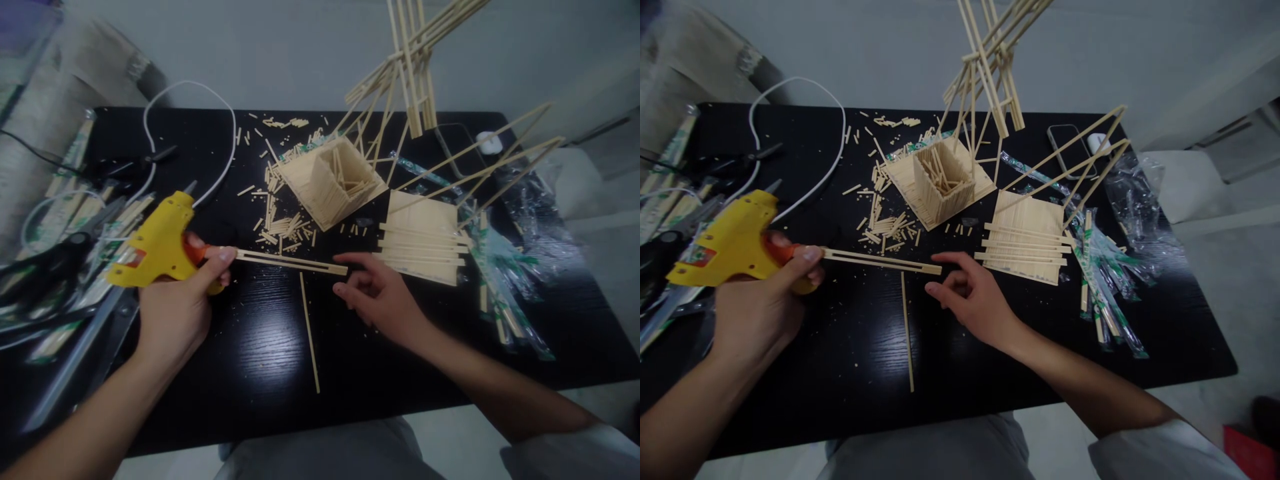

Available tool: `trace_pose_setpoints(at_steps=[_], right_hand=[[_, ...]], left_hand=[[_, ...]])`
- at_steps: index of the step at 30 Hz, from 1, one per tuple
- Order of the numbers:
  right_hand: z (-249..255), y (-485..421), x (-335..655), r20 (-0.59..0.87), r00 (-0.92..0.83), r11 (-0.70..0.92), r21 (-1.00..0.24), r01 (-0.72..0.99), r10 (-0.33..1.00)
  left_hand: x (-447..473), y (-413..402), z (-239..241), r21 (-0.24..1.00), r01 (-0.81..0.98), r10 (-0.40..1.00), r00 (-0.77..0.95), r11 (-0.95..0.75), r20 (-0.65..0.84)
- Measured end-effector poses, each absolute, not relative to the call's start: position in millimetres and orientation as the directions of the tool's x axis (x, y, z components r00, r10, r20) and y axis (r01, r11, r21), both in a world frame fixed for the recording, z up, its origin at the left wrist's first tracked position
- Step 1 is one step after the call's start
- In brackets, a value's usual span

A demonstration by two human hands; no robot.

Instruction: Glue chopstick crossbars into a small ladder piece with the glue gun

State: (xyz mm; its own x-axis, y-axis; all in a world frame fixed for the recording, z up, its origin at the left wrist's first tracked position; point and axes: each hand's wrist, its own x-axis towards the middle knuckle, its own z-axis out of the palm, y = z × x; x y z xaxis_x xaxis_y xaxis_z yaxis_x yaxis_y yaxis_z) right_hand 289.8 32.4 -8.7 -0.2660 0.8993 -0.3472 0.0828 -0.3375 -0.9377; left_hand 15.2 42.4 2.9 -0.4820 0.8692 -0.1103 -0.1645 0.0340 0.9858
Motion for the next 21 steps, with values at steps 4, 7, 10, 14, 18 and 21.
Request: trace_pose_setpoints(at_steps=[4, 7, 10, 14, 18, 21], right_hand=[[-9.9, 32.4, 289.4, -0.329, -0.299, -0.308, -0.944, 0.118, 0.896], [-9.1, 34.0, 290.4, -0.291, -0.249, -0.275, -0.956, 0.099, 0.924], [-7.4, 37.4, 292.3, -0.266, -0.176, -0.263, -0.964, 0.042, 0.948], [-9.0, 41.2, 295.0, -0.258, -0.084, -0.266, -0.959, -0.098, 0.962], [-12.9, 41.2, 296.6, -0.268, -0.010, -0.263, -0.936, -0.233, 0.963], [-13.4, 38.0, 296.0, -0.241, 0.000, -0.237, -0.957, -0.168, 0.971]], left_hand=[[15.1, 42.7, 2.3, 0.984, -0.176, 0.875, -0.473, 0.026, -0.107], [14.2, 42.4, 1.7, 0.985, -0.174, 0.878, -0.471, 0.002, -0.085], [13.5, 42.1, 1.5, 0.984, -0.177, 0.877, -0.474, -0.001, -0.084], [14.3, 42.7, 1.8, 0.983, -0.180, 0.872, -0.478, 0.016, -0.102], [15.9, 41.7, 3.4, 0.983, -0.180, 0.882, -0.455, 0.046, -0.125], [16.9, 39.8, 5.2, 0.982, -0.179, 0.883, -0.450, 0.058, -0.134]])
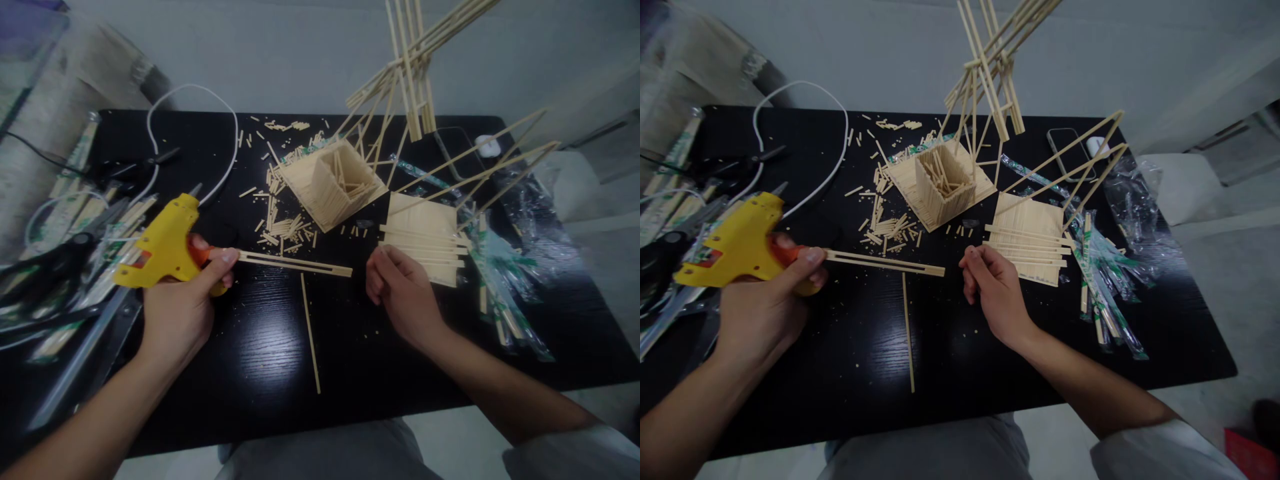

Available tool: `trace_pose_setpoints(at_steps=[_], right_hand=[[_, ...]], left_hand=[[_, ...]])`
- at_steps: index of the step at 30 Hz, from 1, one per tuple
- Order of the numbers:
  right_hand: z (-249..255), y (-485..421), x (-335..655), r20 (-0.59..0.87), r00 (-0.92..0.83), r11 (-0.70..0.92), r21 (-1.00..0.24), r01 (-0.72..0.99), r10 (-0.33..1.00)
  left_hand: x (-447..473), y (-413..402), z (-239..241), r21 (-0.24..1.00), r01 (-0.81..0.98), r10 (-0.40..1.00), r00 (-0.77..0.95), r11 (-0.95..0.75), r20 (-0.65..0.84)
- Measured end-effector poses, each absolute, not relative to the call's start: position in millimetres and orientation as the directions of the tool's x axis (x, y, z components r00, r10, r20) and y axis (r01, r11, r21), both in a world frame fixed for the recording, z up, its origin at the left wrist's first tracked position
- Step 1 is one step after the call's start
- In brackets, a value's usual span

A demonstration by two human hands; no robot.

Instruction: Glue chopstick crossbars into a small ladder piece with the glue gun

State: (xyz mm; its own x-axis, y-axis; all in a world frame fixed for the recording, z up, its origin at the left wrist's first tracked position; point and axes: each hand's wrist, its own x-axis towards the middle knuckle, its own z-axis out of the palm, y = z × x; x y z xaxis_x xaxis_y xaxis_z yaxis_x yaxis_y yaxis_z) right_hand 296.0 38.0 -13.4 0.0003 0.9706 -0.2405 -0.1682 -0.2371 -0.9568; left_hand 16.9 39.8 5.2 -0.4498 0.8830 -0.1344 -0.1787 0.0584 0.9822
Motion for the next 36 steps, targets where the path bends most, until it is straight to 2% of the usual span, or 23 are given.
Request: trace_pose_setpoints(at_steps=[2, 4, 5, 7, 10, 13, 17, 20, 25, 27, 29, 32, 34, 36], right_hand=[[-13.1, 34.5, 294.9, -0.134, 0.039, -0.132, -0.991, -0.033, 0.990], [-13.8, 31.0, 294.3, 0.073, 0.071, 0.063, -0.988, 0.143, 0.995], [-14.6, 29.5, 294.4, 0.202, 0.051, 0.186, -0.957, 0.223, 0.978], [-17.0, 27.6, 295.7, 0.426, -0.087, 0.424, -0.815, 0.395, 0.900], [-20.1, 27.1, 298.7, 0.543, -0.214, 0.562, -0.627, 0.539, 0.812], [-20.9, 27.6, 300.6, 0.586, -0.248, 0.602, -0.546, 0.582, 0.771], [-20.9, 28.2, 300.5, 0.597, -0.248, 0.611, -0.540, 0.579, 0.763], [-21.2, 29.7, 300.3, 0.519, -0.191, 0.530, -0.650, 0.544, 0.833], [-18.9, 39.4, 303.7, 0.220, 0.074, 0.181, -0.918, 0.354, 0.973], [-17.6, 43.1, 304.8, 0.076, 0.137, 0.036, -0.961, 0.273, 0.988], [-16.5, 44.1, 304.4, -0.012, 0.153, -0.042, -0.981, 0.188, 0.988], [-15.3, 40.5, 301.4, -0.009, 0.103, -0.021, -0.993, 0.120, 0.995], [-15.2, 36.3, 299.5, 0.060, 0.019, 0.056, -0.982, 0.178, 0.998], [-16.3, 31.9, 298.1, 0.153, -0.141, 0.190, -0.930, 0.314, 0.978]], left_hand=[[17.2, 39.0, 5.8, 0.982, -0.179, 0.880, -0.455, 0.059, -0.136], [17.4, 39.1, 5.7, 0.981, -0.184, 0.879, -0.456, 0.058, -0.137], [17.4, 39.4, 5.5, 0.980, -0.189, 0.880, -0.455, 0.060, -0.141], [17.7, 40.2, 5.0, 0.978, -0.198, 0.879, -0.453, 0.063, -0.148], [18.3, 40.7, 4.8, 0.980, -0.191, 0.877, -0.459, 0.058, -0.142], [18.7, 39.4, 5.4, 0.981, -0.186, 0.877, -0.458, 0.062, -0.142], [18.1, 37.0, 6.6, 0.977, -0.198, 0.887, -0.435, 0.076, -0.157], [18.4, 36.8, 7.4, 0.978, -0.192, 0.885, -0.437, 0.080, -0.159], [20.6, 38.2, 8.4, 0.976, -0.194, 0.867, -0.466, 0.095, -0.177], [20.7, 38.3, 8.7, 0.977, -0.192, 0.867, -0.468, 0.091, -0.172], [20.2, 38.1, 9.2, 0.977, -0.196, 0.869, -0.466, 0.084, -0.168], [19.3, 37.9, 10.7, 0.972, -0.224, 0.880, -0.444, 0.073, -0.168], [18.9, 38.2, 11.9, 0.963, -0.261, 0.890, -0.423, 0.062, -0.172], [18.5, 38.3, 12.7, 0.952, -0.301, 0.898, -0.402, 0.054, -0.178]])
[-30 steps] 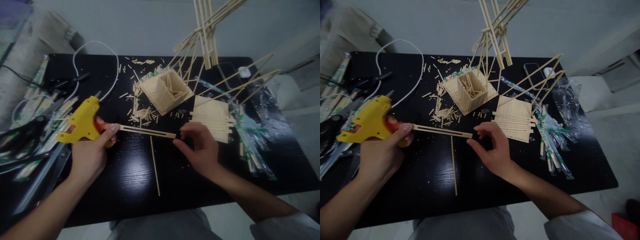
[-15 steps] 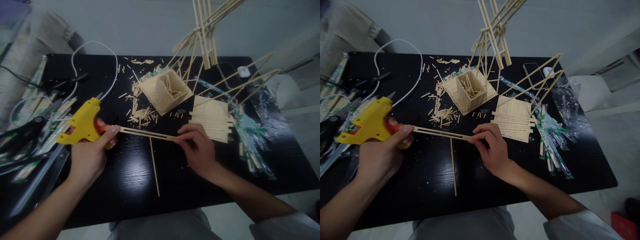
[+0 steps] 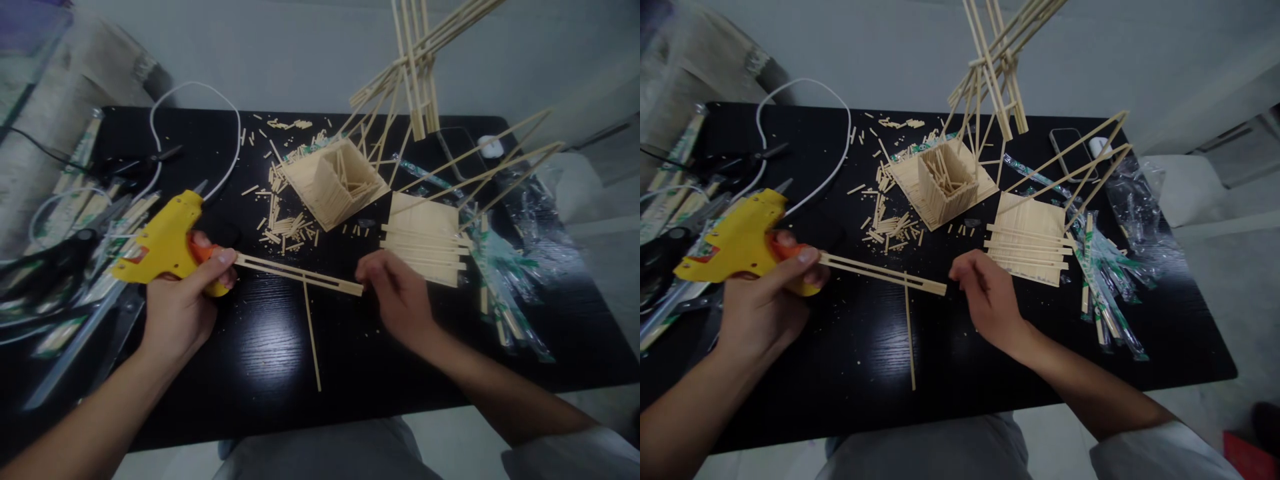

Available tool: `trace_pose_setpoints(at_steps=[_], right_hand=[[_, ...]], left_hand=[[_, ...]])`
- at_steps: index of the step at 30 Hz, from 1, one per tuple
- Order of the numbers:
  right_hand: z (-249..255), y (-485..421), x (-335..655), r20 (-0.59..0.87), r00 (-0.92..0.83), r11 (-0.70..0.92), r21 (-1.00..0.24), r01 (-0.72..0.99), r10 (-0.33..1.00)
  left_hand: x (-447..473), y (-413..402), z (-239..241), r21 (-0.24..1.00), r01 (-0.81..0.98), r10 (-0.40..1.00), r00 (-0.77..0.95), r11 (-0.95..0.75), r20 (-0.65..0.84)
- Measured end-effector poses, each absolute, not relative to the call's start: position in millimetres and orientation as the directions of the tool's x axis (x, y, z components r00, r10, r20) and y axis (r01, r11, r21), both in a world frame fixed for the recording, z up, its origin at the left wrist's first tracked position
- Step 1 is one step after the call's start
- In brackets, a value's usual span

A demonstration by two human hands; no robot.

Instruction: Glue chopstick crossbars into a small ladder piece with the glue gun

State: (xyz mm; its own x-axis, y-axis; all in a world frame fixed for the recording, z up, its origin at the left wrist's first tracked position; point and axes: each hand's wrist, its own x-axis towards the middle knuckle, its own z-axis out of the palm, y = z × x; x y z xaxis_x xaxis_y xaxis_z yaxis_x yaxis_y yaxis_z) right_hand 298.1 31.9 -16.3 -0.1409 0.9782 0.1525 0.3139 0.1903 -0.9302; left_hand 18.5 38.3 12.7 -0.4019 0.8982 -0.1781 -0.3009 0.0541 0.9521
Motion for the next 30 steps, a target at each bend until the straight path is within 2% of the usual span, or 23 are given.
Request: trace_pose_setpoints(at_steps=[3, 5, 8, 11, 14, 18, 23, 25, 28, 30], right_hand=[[-19.6, 25.1, 295.7, 0.346, -0.446, 0.523, -0.765, 0.376, 0.826], [-21.7, 20.5, 293.7, 0.350, -0.625, 0.662, -0.648, 0.377, 0.698], [-24.4, 16.3, 291.4, 0.302, -0.726, 0.732, -0.559, 0.389, 0.617], [-27.5, 18.0, 291.8, 0.294, -0.719, 0.730, -0.540, 0.419, 0.630], [-31.4, 22.9, 294.0, 0.357, -0.642, 0.714, -0.525, 0.462, 0.678], [-35.9, 26.3, 295.6, 0.373, -0.556, 0.666, -0.499, 0.554, 0.743], [-36.6, 24.7, 294.3, 0.376, -0.503, 0.626, -0.520, 0.581, 0.778], [-35.8, 24.3, 293.9, 0.374, -0.488, 0.614, -0.523, 0.592, 0.789], [-35.2, 24.6, 293.8, 0.382, -0.465, 0.602, -0.508, 0.616, 0.799], [-35.6, 25.1, 293.9, 0.382, -0.453, 0.593, -0.498, 0.633, 0.805]], left_hand=[[17.8, 37.7, 13.2, 0.939, -0.336, 0.910, -0.366, 0.068, -0.196], [17.5, 36.9, 13.5, 0.934, -0.346, 0.917, -0.340, 0.084, -0.208], [17.6, 36.5, 14.0, 0.934, -0.342, 0.928, -0.306, 0.103, -0.214], [17.6, 36.5, 13.3, 0.936, -0.325, 0.931, -0.281, 0.137, -0.234], [15.8, 34.7, 9.2, 0.947, -0.272, 0.940, -0.246, 0.169, -0.238], [10.8, 30.9, 0.9, 0.974, -0.101, 0.961, -0.168, 0.204, -0.219], [8.2, 31.4, -5.1, 0.950, 0.168, 0.962, -0.115, 0.264, -0.248], [9.6, 31.7, -7.6, 0.942, 0.200, 0.962, -0.104, 0.269, -0.252], [11.6, 29.0, -12.6, 0.954, 0.207, 0.973, -0.128, 0.217, -0.193], [11.1, 25.3, -15.4, 0.929, 0.323, 0.977, -0.165, 0.179, -0.131]])
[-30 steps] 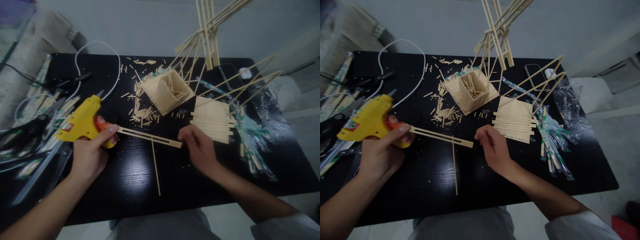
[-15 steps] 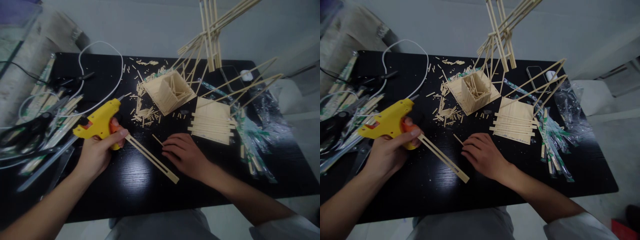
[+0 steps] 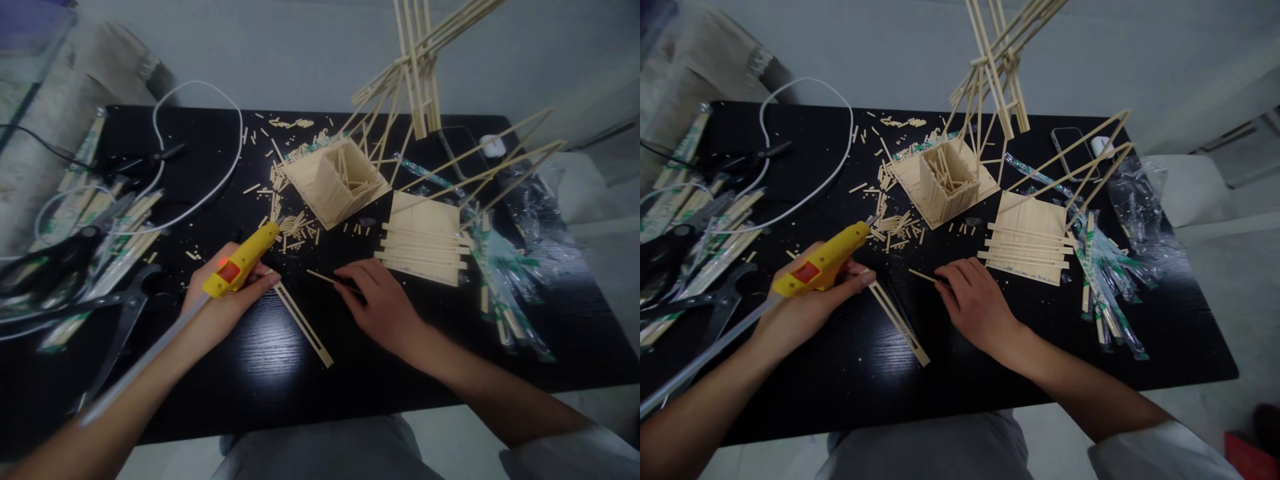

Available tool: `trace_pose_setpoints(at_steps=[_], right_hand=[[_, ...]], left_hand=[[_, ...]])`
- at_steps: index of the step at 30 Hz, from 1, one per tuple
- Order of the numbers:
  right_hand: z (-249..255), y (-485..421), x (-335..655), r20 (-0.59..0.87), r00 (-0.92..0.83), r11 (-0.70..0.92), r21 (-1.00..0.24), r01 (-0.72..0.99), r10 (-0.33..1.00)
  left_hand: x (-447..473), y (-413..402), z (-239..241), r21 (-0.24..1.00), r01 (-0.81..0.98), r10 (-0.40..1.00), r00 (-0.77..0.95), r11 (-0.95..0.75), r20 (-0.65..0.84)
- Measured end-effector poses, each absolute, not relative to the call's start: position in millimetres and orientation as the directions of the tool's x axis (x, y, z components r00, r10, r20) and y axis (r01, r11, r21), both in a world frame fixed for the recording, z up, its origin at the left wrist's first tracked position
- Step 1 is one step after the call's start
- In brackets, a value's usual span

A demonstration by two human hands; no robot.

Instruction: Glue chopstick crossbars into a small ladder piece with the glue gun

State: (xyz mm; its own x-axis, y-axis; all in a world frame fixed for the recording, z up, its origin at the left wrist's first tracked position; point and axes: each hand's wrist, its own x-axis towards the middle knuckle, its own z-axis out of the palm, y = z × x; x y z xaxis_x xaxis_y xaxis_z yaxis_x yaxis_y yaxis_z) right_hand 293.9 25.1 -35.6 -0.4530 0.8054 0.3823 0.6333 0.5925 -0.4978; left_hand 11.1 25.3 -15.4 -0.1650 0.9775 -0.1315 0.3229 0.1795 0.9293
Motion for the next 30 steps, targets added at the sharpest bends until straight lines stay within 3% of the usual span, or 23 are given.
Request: trace_pose_setpoints(at_steps=[3, 7, 13, 18, 22, 26, 30], right_hand=[[-36.3, 25.6, 294.0, 0.377, -0.433, 0.573, -0.514, 0.638, 0.819], [-34.1, 24.4, 293.9, 0.385, -0.397, 0.553, -0.564, 0.613, 0.833], [-29.5, 22.5, 293.6, 0.425, -0.369, 0.561, -0.569, 0.602, 0.827], [-34.5, 25.6, 295.1, 0.381, -0.450, 0.590, -0.493, 0.640, 0.807], [-39.1, 26.7, 295.1, 0.318, -0.489, 0.583, -0.463, 0.667, 0.812], [-43.3, 27.1, 294.0, 0.289, -0.477, 0.558, -0.444, 0.701, 0.830], [-43.6, 30.1, 296.1, 0.323, -0.394, 0.509, -0.564, 0.650, 0.860]], left_hand=[[8.1, 19.6, -16.7, 0.832, 0.538, 0.987, -0.152, 0.133, -0.060], [5.7, 16.2, -14.2, 0.758, 0.647, 0.993, -0.114, 0.083, -0.011], [5.4, 20.0, -12.1, 0.694, 0.701, 0.980, -0.196, 0.165, -0.035], [3.8, 19.9, -13.1, 0.755, 0.655, 0.994, -0.085, 0.002, 0.071], [2.3, 19.6, -14.3, 0.759, 0.649, 0.998, -0.011, -0.044, 0.067], [3.3, 24.0, -15.9, 0.691, 0.718, 0.996, 0.031, -0.083, 0.087], [-1.5, 34.3, -13.5, 0.559, 0.822, 0.995, 0.081, -0.103, 0.064]])
